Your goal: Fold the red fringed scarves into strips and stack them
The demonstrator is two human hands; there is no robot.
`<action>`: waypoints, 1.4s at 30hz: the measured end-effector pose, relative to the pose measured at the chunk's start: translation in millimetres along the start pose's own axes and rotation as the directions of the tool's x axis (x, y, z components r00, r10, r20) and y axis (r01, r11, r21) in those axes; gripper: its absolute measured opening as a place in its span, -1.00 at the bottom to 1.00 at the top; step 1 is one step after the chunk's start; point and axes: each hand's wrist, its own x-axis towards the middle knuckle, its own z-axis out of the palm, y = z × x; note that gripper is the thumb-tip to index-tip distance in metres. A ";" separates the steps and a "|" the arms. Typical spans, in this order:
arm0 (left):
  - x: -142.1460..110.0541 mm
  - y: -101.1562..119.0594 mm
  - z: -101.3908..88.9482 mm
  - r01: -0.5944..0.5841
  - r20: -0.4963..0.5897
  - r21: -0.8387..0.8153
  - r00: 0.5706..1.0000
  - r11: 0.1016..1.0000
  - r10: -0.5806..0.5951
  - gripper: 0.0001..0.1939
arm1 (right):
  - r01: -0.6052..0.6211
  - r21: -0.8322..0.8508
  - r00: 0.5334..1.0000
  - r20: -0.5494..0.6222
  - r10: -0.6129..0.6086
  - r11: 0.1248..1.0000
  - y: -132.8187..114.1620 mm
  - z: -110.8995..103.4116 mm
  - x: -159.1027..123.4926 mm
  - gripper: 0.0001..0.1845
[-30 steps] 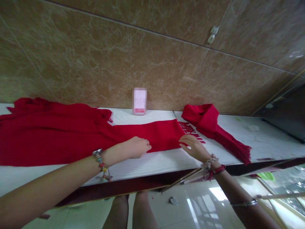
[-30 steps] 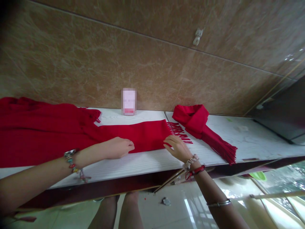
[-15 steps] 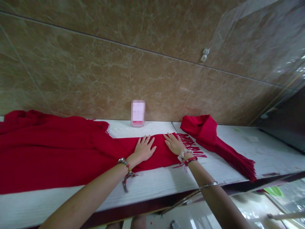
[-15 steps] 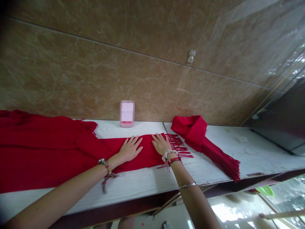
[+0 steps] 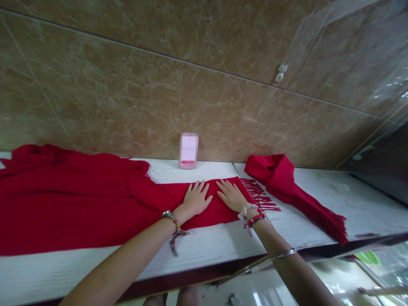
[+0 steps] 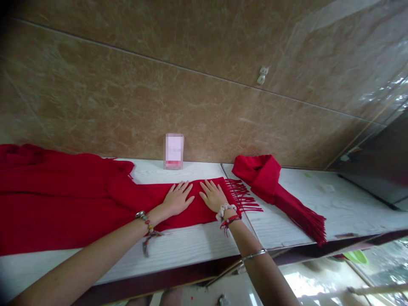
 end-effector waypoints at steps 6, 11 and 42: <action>-6.5 -22.8 -7.1 -0.031 0.076 0.022 0.997 0.999 0.029 -0.48 | -0.037 -0.061 0.999 -0.014 0.036 0.997 19.7 8.4 -3.3 -0.50; -22.2 -56.5 -17.9 -0.108 0.122 0.075 0.988 0.991 0.099 -0.52 | -0.046 -0.071 0.997 -0.067 0.041 0.996 36.6 18.8 -1.9 -0.51; -128.0 -175.6 -126.9 -0.429 0.276 0.348 0.897 0.833 0.347 -0.81 | 0.623 0.259 0.780 -0.129 -0.613 0.738 -72.9 9.5 0.0 -0.54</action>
